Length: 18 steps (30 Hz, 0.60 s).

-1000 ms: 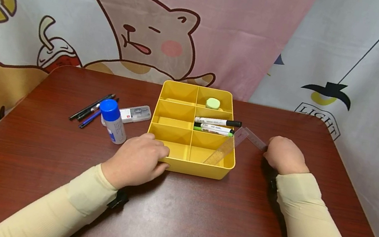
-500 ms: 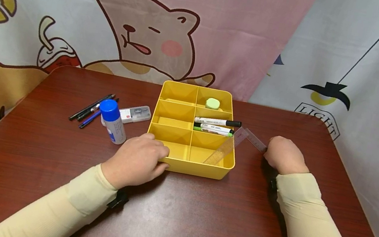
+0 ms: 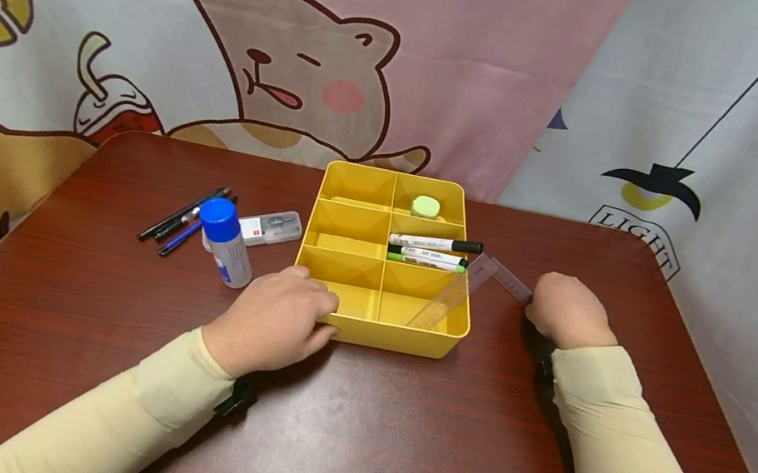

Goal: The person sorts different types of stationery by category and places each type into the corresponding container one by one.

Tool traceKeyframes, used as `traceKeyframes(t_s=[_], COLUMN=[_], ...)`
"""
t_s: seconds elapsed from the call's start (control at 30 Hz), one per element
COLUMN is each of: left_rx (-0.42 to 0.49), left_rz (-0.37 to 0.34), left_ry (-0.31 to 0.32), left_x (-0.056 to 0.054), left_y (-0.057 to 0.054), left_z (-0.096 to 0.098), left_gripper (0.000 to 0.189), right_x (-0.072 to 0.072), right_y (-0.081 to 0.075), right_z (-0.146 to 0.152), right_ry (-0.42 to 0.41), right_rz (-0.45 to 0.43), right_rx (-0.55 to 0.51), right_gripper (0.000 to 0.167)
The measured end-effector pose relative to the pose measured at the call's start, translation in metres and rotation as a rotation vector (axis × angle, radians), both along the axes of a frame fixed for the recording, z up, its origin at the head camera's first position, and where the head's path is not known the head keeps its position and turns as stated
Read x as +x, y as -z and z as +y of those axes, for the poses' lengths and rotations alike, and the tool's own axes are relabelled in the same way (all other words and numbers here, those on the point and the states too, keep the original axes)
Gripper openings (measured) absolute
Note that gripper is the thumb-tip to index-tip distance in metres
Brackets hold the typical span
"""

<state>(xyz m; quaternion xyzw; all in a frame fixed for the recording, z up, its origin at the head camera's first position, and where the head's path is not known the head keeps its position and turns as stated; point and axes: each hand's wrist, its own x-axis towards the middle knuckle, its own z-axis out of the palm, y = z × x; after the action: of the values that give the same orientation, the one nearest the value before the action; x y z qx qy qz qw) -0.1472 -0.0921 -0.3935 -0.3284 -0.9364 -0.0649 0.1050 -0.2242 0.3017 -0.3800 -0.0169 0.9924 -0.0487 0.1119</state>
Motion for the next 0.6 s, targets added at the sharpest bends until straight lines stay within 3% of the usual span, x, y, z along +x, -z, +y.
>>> traceKeyframes(t_s=[0.6], left_rx=[-0.001], left_rz=[0.003], left_ry=[-0.002], left_x=[-0.0002], left_y=[0.0003], left_z=[0.0], left_gripper=[0.031], right_x=[-0.0007], right_y=[-0.0011], right_z=[-0.0008], right_ry=[0.0], right_rz=[0.001], right_rx=[0.008], right_gripper=[0.016])
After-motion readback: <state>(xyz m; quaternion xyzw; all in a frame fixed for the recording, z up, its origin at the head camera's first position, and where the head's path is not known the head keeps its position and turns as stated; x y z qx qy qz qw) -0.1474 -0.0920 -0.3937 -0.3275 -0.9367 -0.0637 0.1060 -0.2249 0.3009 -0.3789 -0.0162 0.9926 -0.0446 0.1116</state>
